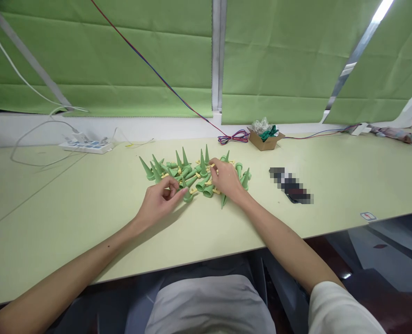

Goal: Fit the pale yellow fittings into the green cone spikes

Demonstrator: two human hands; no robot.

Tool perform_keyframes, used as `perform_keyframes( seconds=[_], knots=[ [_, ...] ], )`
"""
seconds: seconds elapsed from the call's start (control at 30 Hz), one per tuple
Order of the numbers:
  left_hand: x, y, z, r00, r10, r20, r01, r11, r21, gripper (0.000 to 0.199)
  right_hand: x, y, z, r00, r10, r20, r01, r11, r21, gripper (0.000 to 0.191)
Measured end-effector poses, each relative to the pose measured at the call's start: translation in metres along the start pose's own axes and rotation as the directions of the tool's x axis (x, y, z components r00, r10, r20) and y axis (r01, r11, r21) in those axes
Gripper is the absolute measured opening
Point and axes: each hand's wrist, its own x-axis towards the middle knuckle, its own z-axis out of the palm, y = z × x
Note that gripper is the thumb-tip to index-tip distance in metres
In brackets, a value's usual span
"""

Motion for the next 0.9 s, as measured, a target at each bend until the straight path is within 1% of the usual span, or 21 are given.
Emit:
perform_keyframes(
  seconds=[0.07, 0.17, 0.3, 0.47, 0.6, 0.7, 0.8, 0.9],
  knots=[
    [0.000, -0.001, 0.001, 0.998, 0.058, 0.022, -0.059, 0.998, 0.026, 0.028, 0.001, 0.004, -0.001, 0.999, 0.006, 0.033, -0.004, 0.999, -0.042, 0.026],
    [-0.001, -0.004, 0.003, 0.989, 0.111, 0.098, -0.117, 0.991, 0.058, 0.035, 0.003, 0.008, -0.001, 0.995, 0.010, 0.101, 0.002, 0.993, -0.114, 0.031],
    [-0.002, -0.003, 0.005, 0.975, 0.143, 0.168, -0.158, 0.984, 0.077, 0.038, 0.003, 0.012, 0.000, 0.980, 0.029, 0.195, 0.006, 0.984, -0.176, 0.034],
    [-0.003, 0.000, 0.004, 0.971, 0.148, 0.189, -0.169, 0.981, 0.099, 0.040, 0.003, 0.015, 0.002, 0.963, 0.051, 0.265, 0.006, 0.978, -0.207, 0.040],
    [-0.003, -0.002, 0.003, 0.971, 0.141, 0.193, -0.164, 0.980, 0.109, 0.040, 0.002, 0.013, 0.002, 0.958, 0.050, 0.282, -0.001, 0.985, -0.172, 0.046],
    [-0.003, -0.003, 0.004, 0.969, 0.133, 0.210, -0.159, 0.981, 0.112, 0.039, 0.002, 0.011, 0.001, 0.960, 0.045, 0.275, -0.003, 0.988, -0.152, 0.046],
    [-0.003, -0.003, 0.004, 0.967, 0.130, 0.220, -0.157, 0.981, 0.114, 0.039, 0.003, 0.010, -0.002, 0.967, 0.046, 0.249, -0.005, 0.986, -0.165, 0.047],
    [-0.003, -0.003, 0.004, 0.969, 0.122, 0.216, -0.148, 0.983, 0.112, 0.038, 0.004, 0.011, -0.004, 0.970, 0.082, 0.227, -0.034, 0.978, -0.205, 0.050]
  ],
)
